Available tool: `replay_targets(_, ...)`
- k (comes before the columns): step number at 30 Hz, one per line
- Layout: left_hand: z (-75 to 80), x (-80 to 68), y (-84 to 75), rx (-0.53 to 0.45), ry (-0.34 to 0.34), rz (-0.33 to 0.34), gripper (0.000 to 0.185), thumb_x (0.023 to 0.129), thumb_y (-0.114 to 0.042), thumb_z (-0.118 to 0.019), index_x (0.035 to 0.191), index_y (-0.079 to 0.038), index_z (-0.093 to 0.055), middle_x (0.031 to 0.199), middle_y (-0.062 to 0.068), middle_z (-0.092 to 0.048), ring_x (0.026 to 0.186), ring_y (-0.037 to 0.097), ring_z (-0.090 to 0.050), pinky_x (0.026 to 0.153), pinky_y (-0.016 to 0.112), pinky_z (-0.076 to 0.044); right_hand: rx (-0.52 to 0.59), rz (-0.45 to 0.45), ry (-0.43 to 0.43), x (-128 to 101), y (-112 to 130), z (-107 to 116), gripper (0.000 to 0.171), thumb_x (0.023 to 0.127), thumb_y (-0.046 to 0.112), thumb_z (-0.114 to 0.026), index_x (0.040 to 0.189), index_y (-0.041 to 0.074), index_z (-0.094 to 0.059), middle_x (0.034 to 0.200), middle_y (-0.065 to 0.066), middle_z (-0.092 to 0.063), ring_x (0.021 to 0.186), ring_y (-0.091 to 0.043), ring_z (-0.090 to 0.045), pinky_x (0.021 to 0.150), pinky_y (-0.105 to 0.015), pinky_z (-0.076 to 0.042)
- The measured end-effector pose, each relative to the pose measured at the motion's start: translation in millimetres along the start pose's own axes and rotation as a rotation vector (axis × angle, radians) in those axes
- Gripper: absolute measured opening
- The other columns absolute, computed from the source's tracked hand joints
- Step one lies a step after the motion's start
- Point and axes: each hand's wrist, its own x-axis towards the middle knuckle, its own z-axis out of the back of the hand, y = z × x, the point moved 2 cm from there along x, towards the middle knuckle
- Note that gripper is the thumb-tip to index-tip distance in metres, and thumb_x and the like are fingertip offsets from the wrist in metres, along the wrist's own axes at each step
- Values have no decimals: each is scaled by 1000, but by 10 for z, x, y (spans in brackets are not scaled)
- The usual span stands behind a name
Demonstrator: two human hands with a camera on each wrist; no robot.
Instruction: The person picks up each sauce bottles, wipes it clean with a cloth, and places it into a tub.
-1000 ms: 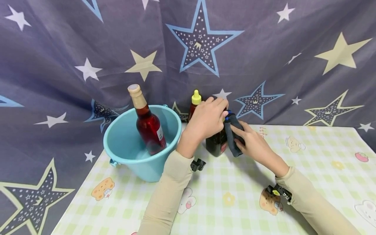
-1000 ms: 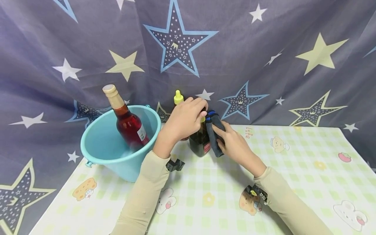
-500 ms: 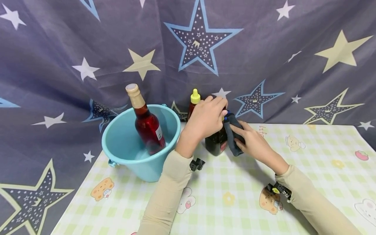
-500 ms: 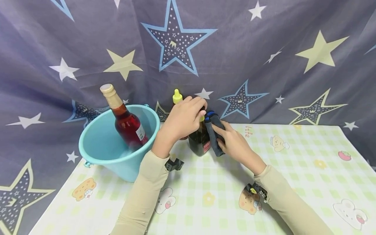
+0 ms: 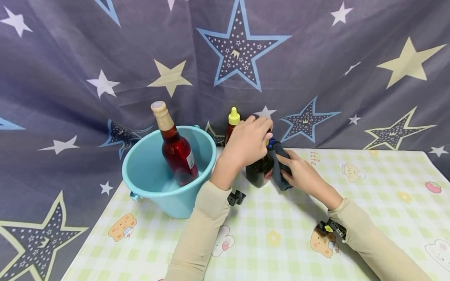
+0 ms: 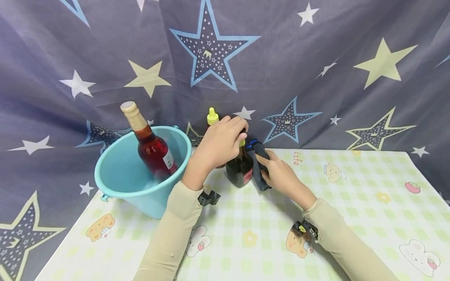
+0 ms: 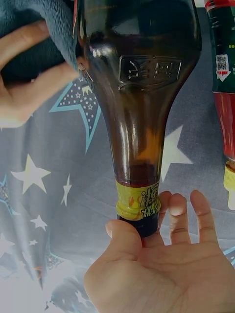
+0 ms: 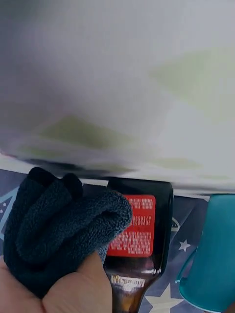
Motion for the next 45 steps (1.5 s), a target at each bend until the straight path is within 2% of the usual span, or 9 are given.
replay_targets(9,31,25,3,-2,-3,8,17,108,-27,-49,112,-15,-61,107,1,-61,92,22,-55,80,32,-49,-63,19,45,-9,-22,-29,49,89,-2,-72,137,0,-62,133,-37,-55,79,-36,-68,59,-36,-51)
replay_targets(14,19,11,-6,-4,38,24,18,108,-27,-47,114,-15,-60,109,1,-60,94,22,-55,82,33,-49,-60,21,71,-27,-16,-40,44,89,-3,-72,132,1,-67,128,-38,-56,75,-32,-66,57,-34,-50)
replay_targets(18,30,-1,-24,22,41,37,19,108,-27,-46,114,-16,-60,110,1,-61,95,22,-54,83,35,-49,-22,4,101,-25,-12,-13,42,90,-2,-71,131,1,-68,129,-38,-55,70,-26,-62,55,-30,-46)
replay_targets(20,34,-13,-35,34,37,44,18,108,-27,-46,113,-16,-60,109,1,-61,94,21,-54,82,36,-50,1,-9,122,-23,-20,0,41,90,-2,-71,131,1,-68,131,-38,-55,73,-28,-64,56,-30,-46)
replay_targets(26,-1,-44,-69,68,44,85,18,107,-25,-45,112,-16,-60,110,0,-61,94,22,-53,82,39,-50,75,-17,155,-14,-65,39,40,90,-4,-70,130,3,-69,133,-38,-54,102,-46,-66,69,-39,-56)
replay_targets(31,-19,-4,-124,140,90,93,26,109,-28,-39,125,-17,-57,122,0,-60,106,23,-54,89,42,-51,124,-24,135,-16,-154,144,43,91,-3,-69,133,4,-67,139,-40,-50,123,-54,-56,75,-44,-54)
replay_targets(34,-26,-3,-157,190,133,94,31,110,-30,-34,131,-17,-53,128,1,-58,114,24,-54,94,43,-50,156,-25,136,-27,-205,213,44,93,0,-68,137,5,-64,142,-39,-49,132,-55,-49,87,-54,-55)
replay_targets(38,-33,-16,-190,261,156,94,34,111,-35,-31,133,-18,-51,130,2,-57,116,23,-54,95,43,-51,229,-6,121,-35,-239,322,43,95,2,-67,138,5,-63,140,-35,-53,131,-52,-51,101,-63,-47)
replay_targets(45,-49,-28,-199,370,106,120,35,111,-42,-31,128,-17,-49,123,5,-56,111,22,-56,91,40,-50,298,8,86,33,-216,510,43,96,5,-68,139,7,-63,136,-27,-59,125,-45,-56,100,-61,-48)
